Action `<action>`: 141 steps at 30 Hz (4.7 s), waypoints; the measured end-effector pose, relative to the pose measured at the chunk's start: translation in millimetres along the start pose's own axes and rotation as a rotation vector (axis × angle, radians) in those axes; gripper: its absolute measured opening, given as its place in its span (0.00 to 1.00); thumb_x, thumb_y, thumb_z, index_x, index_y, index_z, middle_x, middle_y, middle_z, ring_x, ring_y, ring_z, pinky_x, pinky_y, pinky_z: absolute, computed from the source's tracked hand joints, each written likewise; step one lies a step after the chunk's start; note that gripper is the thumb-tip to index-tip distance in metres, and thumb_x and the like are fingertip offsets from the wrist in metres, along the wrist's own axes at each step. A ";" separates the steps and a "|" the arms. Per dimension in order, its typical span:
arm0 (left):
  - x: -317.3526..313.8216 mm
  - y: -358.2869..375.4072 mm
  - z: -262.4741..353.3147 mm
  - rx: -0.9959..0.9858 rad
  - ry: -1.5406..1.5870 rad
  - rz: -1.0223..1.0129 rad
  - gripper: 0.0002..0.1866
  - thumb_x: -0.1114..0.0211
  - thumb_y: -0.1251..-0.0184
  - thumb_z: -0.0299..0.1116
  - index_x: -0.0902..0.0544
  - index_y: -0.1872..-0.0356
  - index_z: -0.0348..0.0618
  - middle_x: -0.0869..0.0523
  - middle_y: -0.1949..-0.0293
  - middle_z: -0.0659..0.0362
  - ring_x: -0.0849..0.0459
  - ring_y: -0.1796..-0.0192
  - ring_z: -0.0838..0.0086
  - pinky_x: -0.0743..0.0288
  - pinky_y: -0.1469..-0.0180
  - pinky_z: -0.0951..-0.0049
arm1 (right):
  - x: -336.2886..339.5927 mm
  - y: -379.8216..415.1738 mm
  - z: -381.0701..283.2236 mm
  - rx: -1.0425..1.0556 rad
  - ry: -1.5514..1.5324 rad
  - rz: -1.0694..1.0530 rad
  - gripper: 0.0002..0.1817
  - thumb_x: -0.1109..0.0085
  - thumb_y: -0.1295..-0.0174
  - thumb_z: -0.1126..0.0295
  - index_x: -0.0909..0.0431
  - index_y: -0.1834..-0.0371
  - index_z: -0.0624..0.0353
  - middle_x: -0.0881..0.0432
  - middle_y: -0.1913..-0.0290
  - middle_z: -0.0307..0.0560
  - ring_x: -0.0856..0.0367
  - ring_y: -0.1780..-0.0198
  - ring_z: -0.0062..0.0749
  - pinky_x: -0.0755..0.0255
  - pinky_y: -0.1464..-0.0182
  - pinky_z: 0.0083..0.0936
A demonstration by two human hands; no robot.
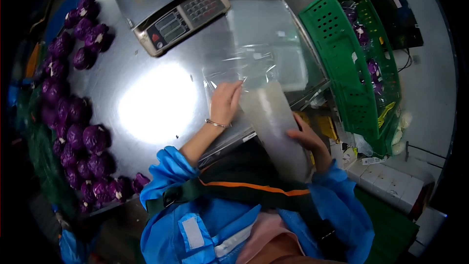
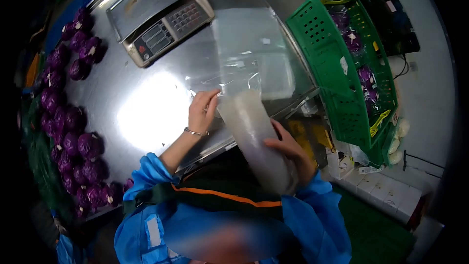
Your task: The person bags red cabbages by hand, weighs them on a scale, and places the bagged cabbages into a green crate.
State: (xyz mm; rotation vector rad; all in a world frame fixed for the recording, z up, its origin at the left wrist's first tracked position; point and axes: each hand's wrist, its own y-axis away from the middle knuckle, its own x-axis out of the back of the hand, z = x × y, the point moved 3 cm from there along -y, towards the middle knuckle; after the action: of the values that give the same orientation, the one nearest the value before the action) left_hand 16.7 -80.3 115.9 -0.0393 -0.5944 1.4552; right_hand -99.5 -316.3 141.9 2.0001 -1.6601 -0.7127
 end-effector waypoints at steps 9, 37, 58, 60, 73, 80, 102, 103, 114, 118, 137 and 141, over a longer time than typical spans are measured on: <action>49.3 77.8 -58.4 0.156 -0.379 0.428 0.18 0.38 0.42 0.31 0.24 0.49 0.40 0.26 0.54 0.52 0.31 0.50 0.59 0.40 0.45 0.61 | -118.9 -97.2 -19.2 0.429 0.684 0.391 0.42 0.43 0.42 0.62 0.58 0.29 0.60 0.42 0.36 0.68 0.32 0.41 0.50 0.35 0.44 0.40; 133.5 132.5 -84.8 0.792 -0.119 0.458 0.14 0.42 0.35 0.37 0.25 0.76 0.36 0.25 0.81 0.51 0.25 0.76 0.65 0.32 0.69 0.68 | -159.2 -141.1 -16.1 0.764 0.842 0.090 0.10 0.45 0.39 0.66 0.24 0.70 0.63 0.24 0.74 0.54 0.25 0.72 0.47 0.32 0.71 0.31; 152.1 176.0 -55.5 0.494 -0.258 0.596 0.09 0.42 0.39 0.26 0.23 0.59 0.37 0.22 0.65 0.51 0.24 0.67 0.61 0.29 0.61 0.67 | -173.0 -115.4 28.4 0.617 0.429 0.048 0.08 0.51 0.38 0.76 0.31 0.57 0.66 0.23 0.57 0.55 0.20 0.69 0.33 0.28 0.67 0.23; 157.7 170.6 -75.2 0.830 0.041 0.670 0.11 0.44 0.36 0.29 0.23 0.56 0.36 0.20 0.65 0.49 0.23 0.66 0.60 0.29 0.60 0.66 | -193.4 -120.3 3.8 0.502 0.296 0.050 0.10 0.53 0.37 0.76 0.31 0.53 0.66 0.22 0.57 0.55 0.20 0.69 0.32 0.28 0.67 0.24; 222.0 120.7 25.8 0.489 -0.008 0.399 0.08 0.45 0.34 0.29 0.21 0.62 0.34 0.20 0.74 0.55 0.20 0.70 0.76 0.28 0.66 0.77 | -203.0 -68.3 -60.4 0.407 0.472 -0.075 0.13 0.54 0.33 0.66 0.27 0.56 0.65 0.20 0.74 0.44 0.20 0.77 0.25 0.27 0.74 0.19; 256.7 73.0 27.9 0.689 0.227 0.129 0.08 0.47 0.34 0.30 0.25 0.64 0.34 0.21 0.78 0.57 0.20 0.75 0.78 0.25 0.73 0.78 | -207.9 -65.0 -137.2 0.738 0.479 0.078 0.08 0.51 0.38 0.72 0.26 0.57 0.59 0.19 0.69 0.44 0.19 0.62 0.30 0.27 0.59 0.26; 231.9 72.7 49.2 1.153 0.424 -0.235 0.09 0.42 0.39 0.27 0.32 0.61 0.37 0.18 0.66 0.50 0.15 0.63 0.67 0.18 0.67 0.72 | -223.4 34.5 -175.2 1.340 1.181 -0.237 0.23 0.41 0.49 0.78 0.27 0.47 0.61 0.24 0.44 0.47 0.30 0.40 0.40 0.50 0.35 0.45; 230.7 74.8 51.6 1.191 0.453 -0.230 0.10 0.42 0.38 0.27 0.32 0.59 0.36 0.18 0.65 0.50 0.15 0.63 0.68 0.17 0.66 0.71 | -263.2 16.3 -159.2 1.322 1.276 -0.244 0.18 0.42 0.49 0.78 0.25 0.52 0.60 0.22 0.50 0.46 0.26 0.44 0.39 0.48 0.36 0.47; 239.9 112.2 47.4 1.237 0.520 -0.114 0.14 0.43 0.35 0.37 0.21 0.62 0.33 0.15 0.70 0.55 0.16 0.69 0.73 0.19 0.63 0.76 | -315.1 -35.0 -95.7 0.792 0.907 -0.688 0.07 0.39 0.48 0.68 0.26 0.73 0.58 0.25 0.73 0.46 0.25 0.69 0.42 0.31 0.66 0.33; 249.1 107.7 57.8 1.269 0.568 -0.047 0.15 0.43 0.34 0.38 0.24 0.58 0.33 0.15 0.67 0.53 0.16 0.66 0.74 0.21 0.63 0.76 | -264.2 51.0 -210.0 0.582 0.725 -1.134 0.04 0.45 0.45 0.69 0.26 0.73 0.57 0.26 0.73 0.45 0.26 0.71 0.34 0.32 0.68 0.29; 245.2 78.0 -61.0 0.348 0.117 0.794 0.16 0.37 0.40 0.29 0.29 0.52 0.40 0.25 0.47 0.47 0.29 0.41 0.61 0.40 0.37 0.63 | -370.9 -233.8 -188.6 0.994 0.659 -0.531 0.50 0.34 0.48 0.63 0.61 0.30 0.63 0.38 0.36 0.61 0.43 0.32 0.44 0.48 0.33 0.35; 268.1 80.0 -85.1 0.521 0.097 0.918 0.31 0.35 0.42 0.37 0.39 0.40 0.40 0.35 0.39 0.47 0.35 0.37 0.60 0.40 0.38 0.61 | -380.1 -291.7 -188.2 0.889 0.517 -0.431 0.41 0.39 0.44 0.63 0.51 0.31 0.62 0.32 0.40 0.60 0.34 0.37 0.44 0.40 0.38 0.36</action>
State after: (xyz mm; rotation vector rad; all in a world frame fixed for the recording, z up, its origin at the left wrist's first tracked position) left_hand -22.6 209.4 108.1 0.0330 -0.0719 2.4471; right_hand 185.8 112.1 143.7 2.8487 -1.3279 0.5318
